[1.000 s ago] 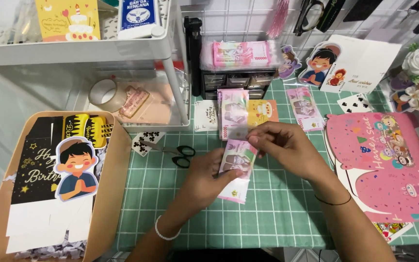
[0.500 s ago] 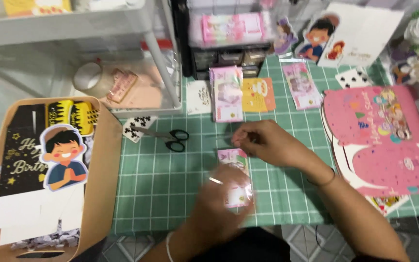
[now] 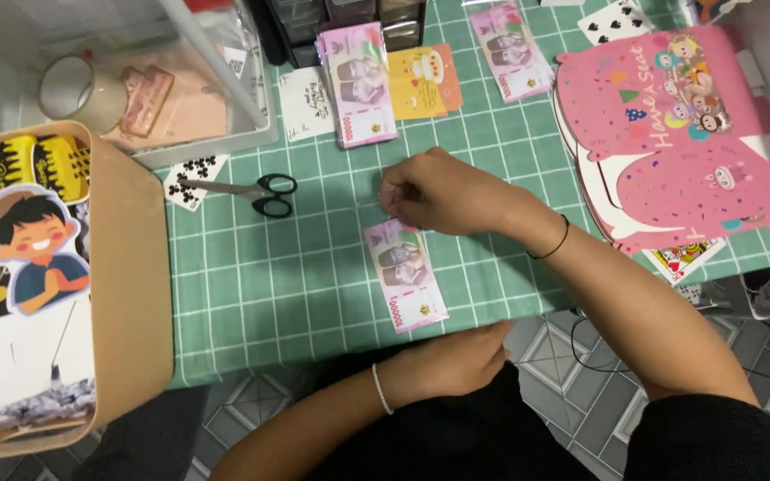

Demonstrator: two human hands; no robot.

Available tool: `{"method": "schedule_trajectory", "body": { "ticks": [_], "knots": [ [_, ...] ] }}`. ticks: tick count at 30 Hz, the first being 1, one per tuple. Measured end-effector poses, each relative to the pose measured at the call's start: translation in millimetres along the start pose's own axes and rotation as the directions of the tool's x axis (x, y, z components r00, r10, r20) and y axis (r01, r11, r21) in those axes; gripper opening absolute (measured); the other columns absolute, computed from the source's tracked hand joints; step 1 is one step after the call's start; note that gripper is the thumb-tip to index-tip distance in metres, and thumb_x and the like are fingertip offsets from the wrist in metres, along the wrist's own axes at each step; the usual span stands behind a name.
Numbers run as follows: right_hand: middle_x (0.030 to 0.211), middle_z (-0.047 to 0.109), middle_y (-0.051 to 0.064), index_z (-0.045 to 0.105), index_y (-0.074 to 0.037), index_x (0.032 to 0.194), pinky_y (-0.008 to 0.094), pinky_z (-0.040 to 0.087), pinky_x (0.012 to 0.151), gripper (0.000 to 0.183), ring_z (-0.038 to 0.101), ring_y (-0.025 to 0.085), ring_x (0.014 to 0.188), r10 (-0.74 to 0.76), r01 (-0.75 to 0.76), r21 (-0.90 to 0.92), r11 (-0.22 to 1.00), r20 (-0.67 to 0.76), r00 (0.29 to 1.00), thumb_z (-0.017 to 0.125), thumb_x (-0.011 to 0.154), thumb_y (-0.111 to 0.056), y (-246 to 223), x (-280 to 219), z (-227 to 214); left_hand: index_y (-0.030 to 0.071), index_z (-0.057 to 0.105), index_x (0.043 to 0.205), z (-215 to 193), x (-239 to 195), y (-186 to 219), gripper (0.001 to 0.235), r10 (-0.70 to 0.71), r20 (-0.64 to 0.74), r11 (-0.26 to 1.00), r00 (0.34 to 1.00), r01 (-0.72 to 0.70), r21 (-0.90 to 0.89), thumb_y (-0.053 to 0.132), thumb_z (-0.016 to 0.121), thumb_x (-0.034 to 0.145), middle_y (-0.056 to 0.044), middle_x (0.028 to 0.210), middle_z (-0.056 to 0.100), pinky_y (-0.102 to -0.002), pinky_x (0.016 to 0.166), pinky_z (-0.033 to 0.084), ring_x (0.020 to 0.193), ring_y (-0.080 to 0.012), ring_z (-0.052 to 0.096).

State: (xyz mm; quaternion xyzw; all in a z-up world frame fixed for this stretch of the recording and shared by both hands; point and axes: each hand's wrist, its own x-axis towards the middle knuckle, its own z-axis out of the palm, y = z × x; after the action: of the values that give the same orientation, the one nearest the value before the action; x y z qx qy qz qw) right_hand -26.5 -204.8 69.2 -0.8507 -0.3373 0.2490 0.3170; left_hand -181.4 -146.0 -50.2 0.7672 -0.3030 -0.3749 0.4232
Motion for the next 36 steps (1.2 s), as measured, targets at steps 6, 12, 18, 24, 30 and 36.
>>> {"method": "schedule_trajectory", "body": {
  "ticks": [6, 12, 18, 24, 30, 36],
  "knots": [
    [0.075, 0.072, 0.011, 0.072, -0.006, 0.086, 0.036, 0.057, 0.064, 0.01, 0.072, 0.026, 0.07, 0.109, -0.111, -0.062, 0.992, -0.03, 0.994, 0.063, 0.086, -0.007, -3, -6, 10, -0.007, 0.059, 0.122, 65, 33, -101, 0.035, 0.314, -0.332, 0.738, 0.89, -0.009, 0.674, 0.018, 0.05, 0.098, -0.018, 0.089, 0.067, -0.032, 0.073, 0.053, 0.084, -0.0319, 0.067],
    [0.075, 0.071, 0.009, 0.071, -0.005, 0.086, 0.036, 0.056, 0.063, 0.01, 0.07, 0.024, 0.069, 0.118, -0.119, -0.07, 0.99, -0.018, 0.993, 0.061, 0.087, -0.008, -4, -7, 12, -0.002, 0.057, 0.115, 42, 37, -103, 0.034, 0.225, -0.288, 0.841, 0.931, -0.036, 0.54, 0.027, 0.041, 0.104, -0.014, 0.087, 0.061, -0.031, 0.073, 0.052, 0.081, -0.0291, 0.065],
    [0.08, 0.072, 0.015, 0.071, -0.002, 0.091, 0.039, 0.056, 0.067, 0.011, 0.071, 0.029, 0.074, 0.121, -0.121, -0.076, 0.99, -0.005, 0.993, 0.062, 0.087, -0.005, -11, -13, 7, -0.001, 0.057, 0.106, 27, 19, -70, 0.038, 0.122, -0.156, 0.748, 0.98, 0.013, 0.664, 0.033, 0.042, 0.105, -0.017, 0.087, 0.06, -0.026, 0.077, 0.051, 0.083, -0.0268, 0.066],
    [0.068, 0.071, 0.003, 0.066, -0.011, 0.081, 0.033, 0.047, 0.058, 0.017, 0.065, 0.019, 0.063, 0.113, -0.113, -0.16, 0.981, -0.009, 0.994, 0.052, 0.083, -0.002, -1, -7, 0, -0.002, 0.058, 0.109, -18, -33, 35, 0.041, -0.041, 0.266, 0.949, 0.963, -0.047, 0.313, 0.035, 0.047, 0.096, -0.025, 0.114, 0.065, -0.053, 0.082, 0.051, 0.101, -0.0426, 0.064],
    [0.057, 0.057, 0.003, 0.047, -0.01, 0.066, 0.039, 0.033, 0.051, 0.018, 0.048, 0.022, 0.055, 0.167, -0.176, -0.301, 0.937, -0.053, 0.984, 0.049, 0.081, -0.001, 0, 1, -9, 0.006, 0.061, 0.116, -126, -121, 102, 0.024, 0.453, -0.269, 0.878, 0.85, -0.477, -0.028, 0.022, 0.057, 0.098, -0.006, 0.114, 0.07, -0.03, 0.094, 0.053, 0.102, -0.0186, 0.07],
    [0.078, 0.067, 0.012, 0.06, -0.006, 0.09, 0.045, 0.045, 0.05, 0.008, 0.063, 0.033, 0.066, 0.245, -0.278, -0.475, 0.835, -0.132, 0.961, 0.054, 0.09, -0.012, 11, 13, -7, 0.007, 0.053, 0.096, -206, -135, 70, 0.003, 0.315, -0.822, 0.879, -0.474, -0.182, 0.441, 0.008, 0.05, 0.095, -0.007, 0.091, 0.055, -0.033, 0.085, 0.044, 0.088, -0.0193, 0.052]
  ]
}}
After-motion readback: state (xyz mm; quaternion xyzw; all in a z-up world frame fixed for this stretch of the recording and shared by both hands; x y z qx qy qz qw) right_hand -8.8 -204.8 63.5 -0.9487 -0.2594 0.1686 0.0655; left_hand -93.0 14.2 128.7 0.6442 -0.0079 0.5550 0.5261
